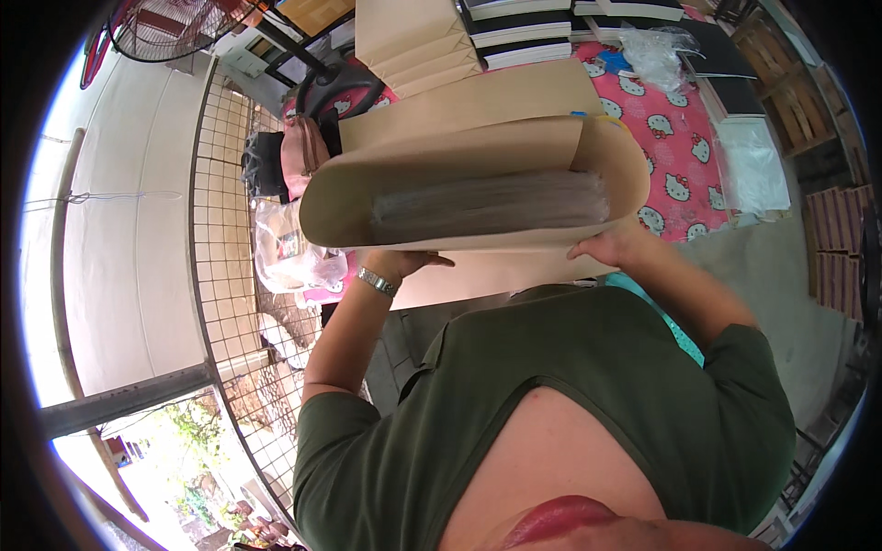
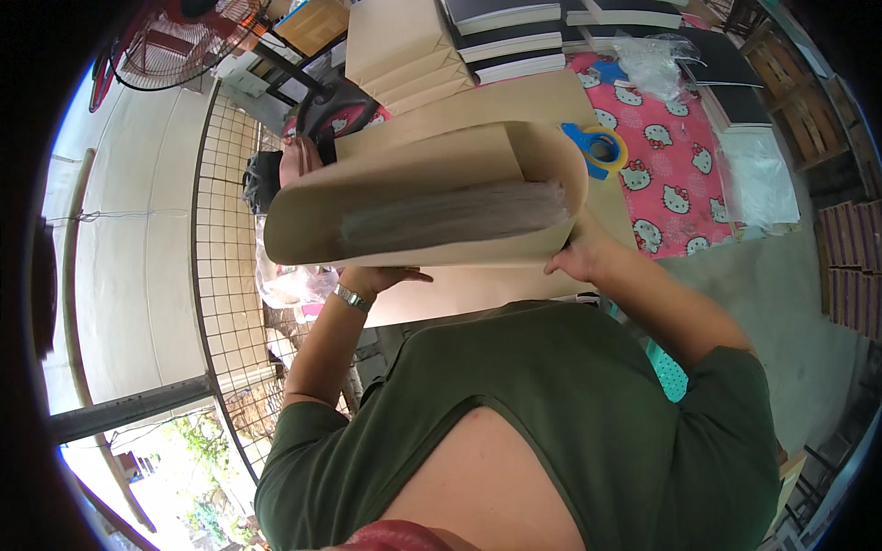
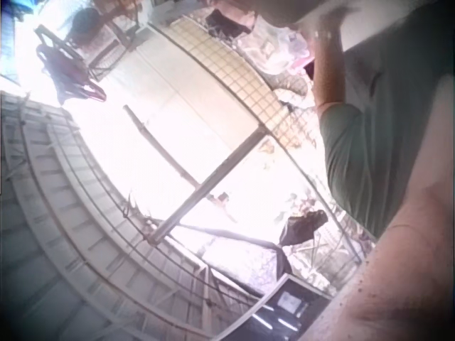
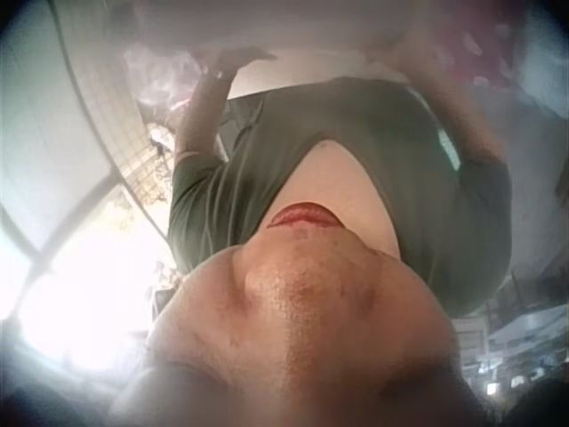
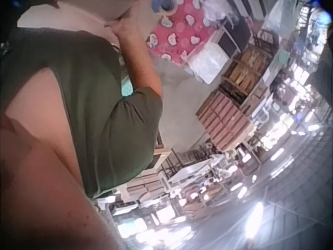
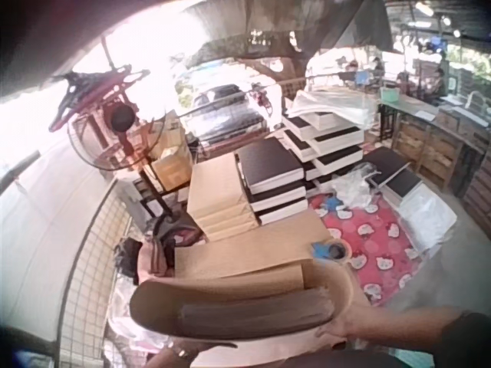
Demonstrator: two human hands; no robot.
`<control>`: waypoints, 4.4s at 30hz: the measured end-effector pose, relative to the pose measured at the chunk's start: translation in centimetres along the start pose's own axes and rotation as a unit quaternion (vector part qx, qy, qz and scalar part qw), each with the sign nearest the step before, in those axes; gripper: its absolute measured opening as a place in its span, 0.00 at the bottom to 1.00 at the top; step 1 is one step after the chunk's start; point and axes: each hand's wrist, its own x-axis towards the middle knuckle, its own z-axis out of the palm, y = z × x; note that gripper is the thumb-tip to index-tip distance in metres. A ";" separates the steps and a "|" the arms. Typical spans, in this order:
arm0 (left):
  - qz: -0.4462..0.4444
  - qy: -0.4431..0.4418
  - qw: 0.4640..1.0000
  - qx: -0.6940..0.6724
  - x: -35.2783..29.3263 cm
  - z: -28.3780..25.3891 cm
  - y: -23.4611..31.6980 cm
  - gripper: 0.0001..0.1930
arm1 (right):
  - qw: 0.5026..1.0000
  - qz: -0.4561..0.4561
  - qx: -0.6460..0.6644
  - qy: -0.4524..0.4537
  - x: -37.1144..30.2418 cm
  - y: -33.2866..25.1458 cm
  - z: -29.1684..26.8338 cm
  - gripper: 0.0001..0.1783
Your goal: The person packages items by placing them into plastic bags, wrapping the bags around the items, and then wrapping the bagged items in brown paper, securing the paper with tape from a dispenser.
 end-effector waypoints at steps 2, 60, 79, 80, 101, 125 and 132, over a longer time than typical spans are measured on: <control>0.042 -0.011 0.999 -0.016 -0.5 -0.3 -0.1 0.30 | 0.998 0.014 0.060 0.004 0.5 -1.4 1.4 0.43; 0.411 0.420 0.807 0.059 7.8 -12.0 -25.7 0.28 | 0.675 -0.211 -0.640 -0.301 10.2 21.0 -12.0 0.18; 0.343 0.395 0.848 0.085 13.9 -7.2 -28.0 0.23 | 0.697 -0.209 -0.686 0.021 17.5 22.4 -5.5 0.36; 0.324 0.412 0.826 0.206 12.9 -6.8 -27.5 0.21 | 0.687 -0.229 -0.690 0.020 17.0 21.5 -6.6 0.35; 0.272 0.213 0.484 0.804 9.0 -15.0 -21.2 0.24 | 0.539 -0.410 -0.687 -0.263 22.7 11.7 -15.8 0.14; 0.179 0.209 0.433 0.859 10.6 -12.8 -20.9 0.31 | 0.659 -0.235 -0.693 -0.173 23.2 11.8 -10.5 0.10; 0.225 0.188 0.397 0.870 11.7 -12.7 -21.8 0.30 | 0.524 -0.259 -0.782 -0.214 23.3 12.3 -12.0 0.18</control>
